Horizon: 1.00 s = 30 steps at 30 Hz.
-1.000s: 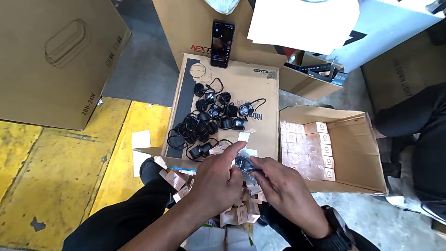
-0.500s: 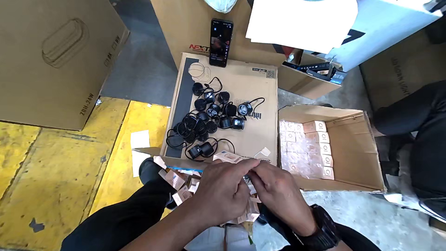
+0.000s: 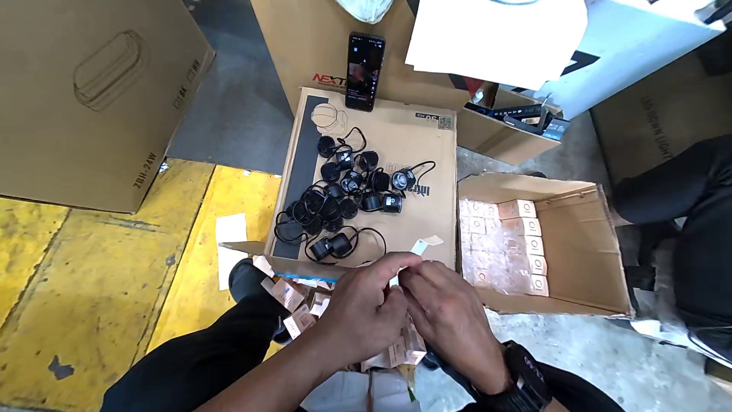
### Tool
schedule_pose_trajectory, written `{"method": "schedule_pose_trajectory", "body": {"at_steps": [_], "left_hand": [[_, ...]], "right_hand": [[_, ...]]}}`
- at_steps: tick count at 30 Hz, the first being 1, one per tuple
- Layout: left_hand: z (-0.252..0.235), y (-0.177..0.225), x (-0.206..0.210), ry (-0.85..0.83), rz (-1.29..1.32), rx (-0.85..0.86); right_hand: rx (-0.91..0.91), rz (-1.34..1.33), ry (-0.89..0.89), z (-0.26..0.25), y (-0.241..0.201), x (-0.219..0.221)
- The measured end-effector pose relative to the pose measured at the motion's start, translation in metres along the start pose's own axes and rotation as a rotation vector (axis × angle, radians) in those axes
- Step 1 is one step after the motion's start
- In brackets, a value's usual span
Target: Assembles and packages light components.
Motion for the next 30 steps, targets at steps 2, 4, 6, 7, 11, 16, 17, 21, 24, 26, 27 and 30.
{"method": "schedule_pose_trajectory", "body": {"at_steps": [2, 4, 6, 7, 11, 16, 17, 21, 24, 26, 27, 30], "left_hand": [[-0.001, 0.001, -0.002, 0.026, 0.05, -0.025], [-0.002, 0.003, -0.004, 0.03, 0.095, -0.03], [-0.003, 0.007, -0.006, 0.036, 0.141, -0.004], [-0.004, 0.009, -0.008, 0.047, 0.168, 0.015], [-0.007, 0.015, -0.017, 0.137, 0.341, 0.076], [-0.008, 0.012, -0.028, 0.208, 0.491, 0.047], [-0.008, 0.012, -0.029, 0.214, 0.52, 0.046], [-0.008, 0.014, -0.032, 0.185, 0.612, 0.073], [-0.008, 0.016, -0.029, 0.152, 0.55, 0.084], [-0.006, 0.018, -0.026, 0.106, 0.496, 0.122], [-0.005, 0.02, -0.025, 0.087, 0.485, 0.15], [-0.007, 0.018, -0.025, 0.097, 0.505, 0.177]], "right_hand": [[0.015, 0.021, 0.003, -0.001, 0.001, -0.003], [0.043, 0.04, 0.043, -0.002, 0.005, -0.008], [0.101, -0.059, 0.137, 0.0, 0.012, -0.014], [0.144, -0.165, 0.187, 0.001, 0.015, -0.017], [0.291, -0.613, 0.344, -0.001, 0.026, -0.034], [0.542, -1.077, 0.318, -0.002, 0.045, -0.022], [0.604, -1.157, 0.263, 0.0, 0.048, -0.015], [0.742, -1.476, -0.011, 0.003, 0.037, 0.007], [0.712, -1.668, -0.173, 0.004, 0.022, 0.014], [0.698, -1.695, -0.198, 0.005, 0.018, 0.017], [0.699, -1.7, -0.18, 0.005, 0.018, 0.018], [0.726, -1.727, -0.095, 0.005, 0.021, 0.019]]}}
Point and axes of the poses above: each hand's wrist, its own z-axis away from the middle knuckle, its own x-axis out of the palm, y = z × x, the point moved 6 cm from there along -z, towards the middle knuckle, and after that the axes turned 2 degrees about -z, right-handed, at the moved point
